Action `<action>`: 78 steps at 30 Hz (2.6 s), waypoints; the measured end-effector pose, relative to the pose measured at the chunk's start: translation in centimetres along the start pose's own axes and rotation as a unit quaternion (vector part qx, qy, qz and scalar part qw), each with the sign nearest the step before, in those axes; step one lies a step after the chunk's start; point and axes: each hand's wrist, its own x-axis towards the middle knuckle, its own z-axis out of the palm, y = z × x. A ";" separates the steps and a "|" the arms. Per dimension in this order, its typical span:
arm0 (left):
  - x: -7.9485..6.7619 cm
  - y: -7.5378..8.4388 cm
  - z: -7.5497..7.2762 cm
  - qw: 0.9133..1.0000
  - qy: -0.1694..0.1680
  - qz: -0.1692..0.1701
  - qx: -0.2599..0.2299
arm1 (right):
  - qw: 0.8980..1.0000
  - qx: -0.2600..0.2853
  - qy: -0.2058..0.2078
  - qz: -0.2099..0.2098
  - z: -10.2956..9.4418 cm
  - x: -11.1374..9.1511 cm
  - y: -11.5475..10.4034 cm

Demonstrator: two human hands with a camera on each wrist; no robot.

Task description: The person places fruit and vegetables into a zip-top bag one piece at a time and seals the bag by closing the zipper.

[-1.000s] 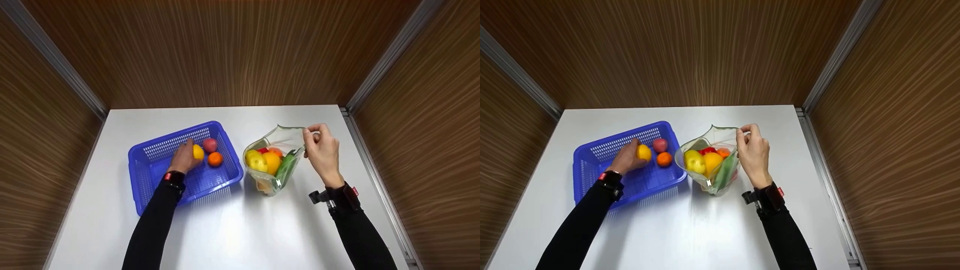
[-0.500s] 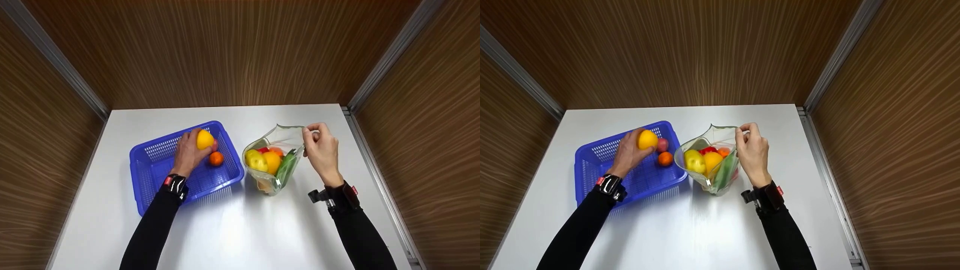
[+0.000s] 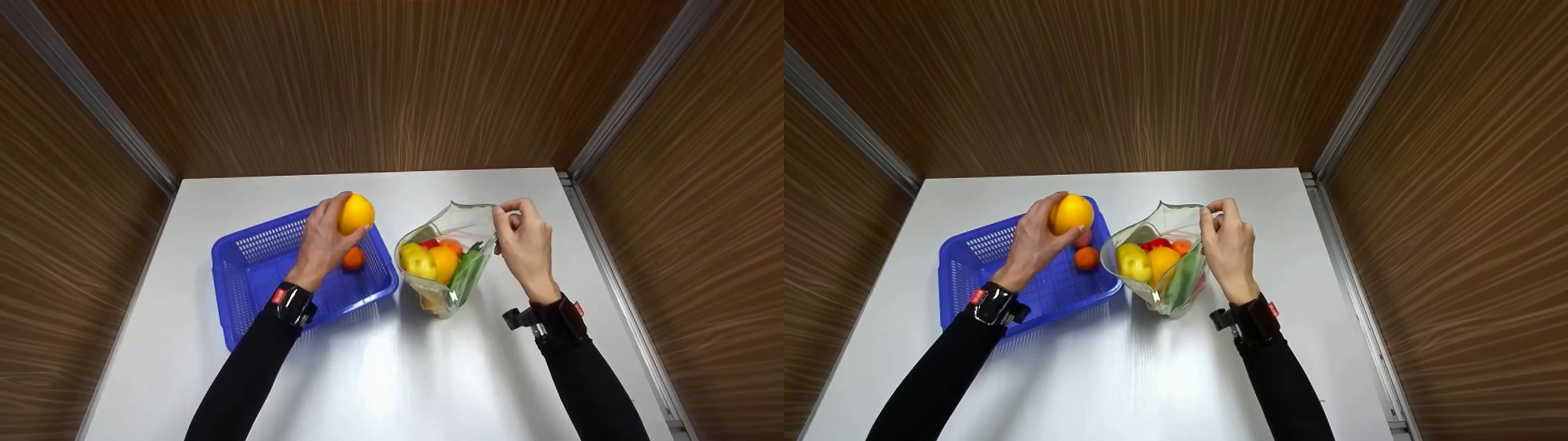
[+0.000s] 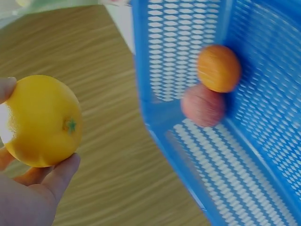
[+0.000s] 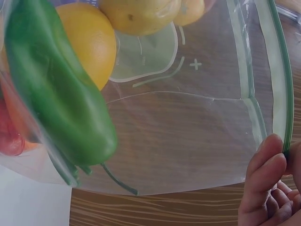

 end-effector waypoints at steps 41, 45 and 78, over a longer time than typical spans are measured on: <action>-2.3 14.1 1.6 0.961 -0.095 0.261 -0.003 | 1.000 -0.009 -0.006 0.004 -0.1 -0.4 -0.1; -2.5 13.8 2.4 0.961 -0.110 0.252 0.039 | 1.000 -0.007 -0.006 0.006 -0.1 -0.4 -0.1; -4.1 9.2 2.5 0.941 -0.239 -0.136 -0.197 | 0.999 -0.007 -0.024 0.027 0.2 -1.4 0.6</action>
